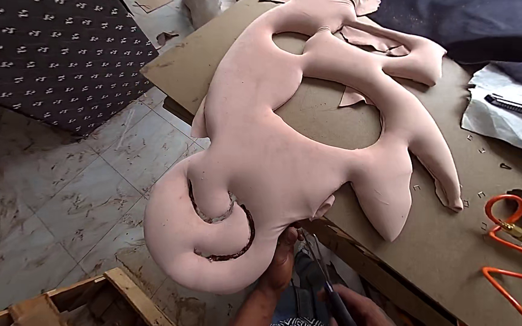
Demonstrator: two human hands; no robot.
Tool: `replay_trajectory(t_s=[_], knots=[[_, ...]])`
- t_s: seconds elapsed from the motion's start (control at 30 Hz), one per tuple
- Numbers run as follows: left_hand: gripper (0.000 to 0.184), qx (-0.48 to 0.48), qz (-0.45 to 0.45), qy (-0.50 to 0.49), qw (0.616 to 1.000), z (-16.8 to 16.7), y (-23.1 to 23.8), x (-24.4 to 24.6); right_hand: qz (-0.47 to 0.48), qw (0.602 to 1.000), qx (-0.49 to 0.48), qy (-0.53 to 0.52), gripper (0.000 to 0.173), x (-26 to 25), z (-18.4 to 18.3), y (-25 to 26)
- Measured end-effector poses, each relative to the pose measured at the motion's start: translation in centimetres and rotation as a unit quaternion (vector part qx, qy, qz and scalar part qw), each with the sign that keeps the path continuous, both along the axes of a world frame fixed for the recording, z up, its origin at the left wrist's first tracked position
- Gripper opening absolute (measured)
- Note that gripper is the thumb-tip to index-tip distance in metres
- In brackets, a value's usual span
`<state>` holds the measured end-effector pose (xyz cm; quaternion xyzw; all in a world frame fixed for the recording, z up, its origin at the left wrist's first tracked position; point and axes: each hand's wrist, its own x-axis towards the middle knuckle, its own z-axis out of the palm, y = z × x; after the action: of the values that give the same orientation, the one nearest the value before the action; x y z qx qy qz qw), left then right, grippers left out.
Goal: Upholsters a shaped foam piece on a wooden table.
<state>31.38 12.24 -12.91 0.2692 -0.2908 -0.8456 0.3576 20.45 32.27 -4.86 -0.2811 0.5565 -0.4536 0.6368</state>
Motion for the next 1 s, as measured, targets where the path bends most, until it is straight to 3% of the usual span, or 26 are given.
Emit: replay_trajectory(t_s=[0.13, 0.33, 0.53, 0.67, 1.0], knots=[[0.042, -0.033, 0.033, -0.077, 0.996, 0.2, -0.1, -0.2, -0.048, 0.998, -0.044, -0.005, 0.083, 1.9, -2.8, -3.0], [0.045, 0.049, -0.023, -0.133, 0.99, 1.7, 0.1, 0.3, -0.126, 0.987, -0.097, -0.002, 0.087, 3.6, -4.6, -6.2], [0.047, 0.07, -0.088, -0.146, 0.983, 1.9, -0.1, 0.6, -0.166, 0.979, -0.12, 0.016, 0.081, 3.7, -5.3, -8.6], [0.043, 0.075, -0.062, -0.102, 0.99, 1.4, 0.1, 0.4, -0.191, 0.973, -0.127, 0.037, 0.071, 4.1, -5.6, -9.3], [0.043, 0.074, -0.01, -0.121, 0.99, 1.7, 0.1, -0.1, -0.238, 0.963, -0.11, 0.061, 0.064, 5.4, -5.9, -9.3]])
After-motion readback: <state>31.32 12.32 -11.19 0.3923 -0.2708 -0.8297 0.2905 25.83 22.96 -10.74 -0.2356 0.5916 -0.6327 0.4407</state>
